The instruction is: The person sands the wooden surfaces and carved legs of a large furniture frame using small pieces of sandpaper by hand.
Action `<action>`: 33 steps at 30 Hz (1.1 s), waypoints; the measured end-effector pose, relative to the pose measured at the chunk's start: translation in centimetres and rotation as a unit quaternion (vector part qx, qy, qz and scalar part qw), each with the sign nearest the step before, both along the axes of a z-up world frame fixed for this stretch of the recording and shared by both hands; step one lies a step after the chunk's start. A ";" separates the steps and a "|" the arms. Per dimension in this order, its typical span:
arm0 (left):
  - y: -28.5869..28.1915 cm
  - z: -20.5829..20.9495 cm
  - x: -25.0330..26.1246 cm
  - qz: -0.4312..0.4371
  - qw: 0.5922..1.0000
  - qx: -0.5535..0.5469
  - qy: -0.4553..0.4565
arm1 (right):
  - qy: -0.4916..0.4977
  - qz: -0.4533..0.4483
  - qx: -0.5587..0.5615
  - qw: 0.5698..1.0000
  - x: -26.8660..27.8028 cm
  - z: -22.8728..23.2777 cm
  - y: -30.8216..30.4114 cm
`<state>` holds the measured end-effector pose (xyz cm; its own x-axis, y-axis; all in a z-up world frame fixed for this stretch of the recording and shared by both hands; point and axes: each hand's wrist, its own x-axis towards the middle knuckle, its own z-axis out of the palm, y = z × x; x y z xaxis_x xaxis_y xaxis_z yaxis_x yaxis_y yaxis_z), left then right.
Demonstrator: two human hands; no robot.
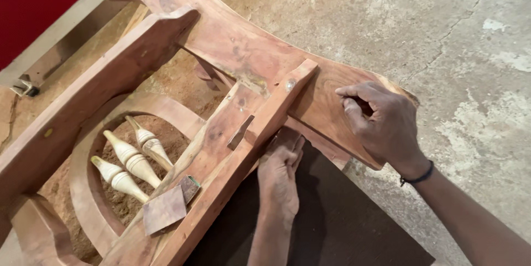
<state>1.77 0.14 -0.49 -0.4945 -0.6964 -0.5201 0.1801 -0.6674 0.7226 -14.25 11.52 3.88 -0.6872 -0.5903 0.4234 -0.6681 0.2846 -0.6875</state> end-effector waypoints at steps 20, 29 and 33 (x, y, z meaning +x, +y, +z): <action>1.2 -4.6 -3.2 -0.014 0.997 -0.065 -0.032 | -0.012 -0.010 -0.013 1.000 -0.2 -0.2 0.2; 1.6 -2.2 -3.3 -0.041 0.991 -0.095 -0.084 | -0.021 -0.019 -0.004 1.000 -0.3 0.2 0.0; 1.4 -1.6 -4.4 -0.026 0.987 -0.131 -0.086 | -0.027 -0.010 -0.009 1.000 -0.2 0.2 -0.2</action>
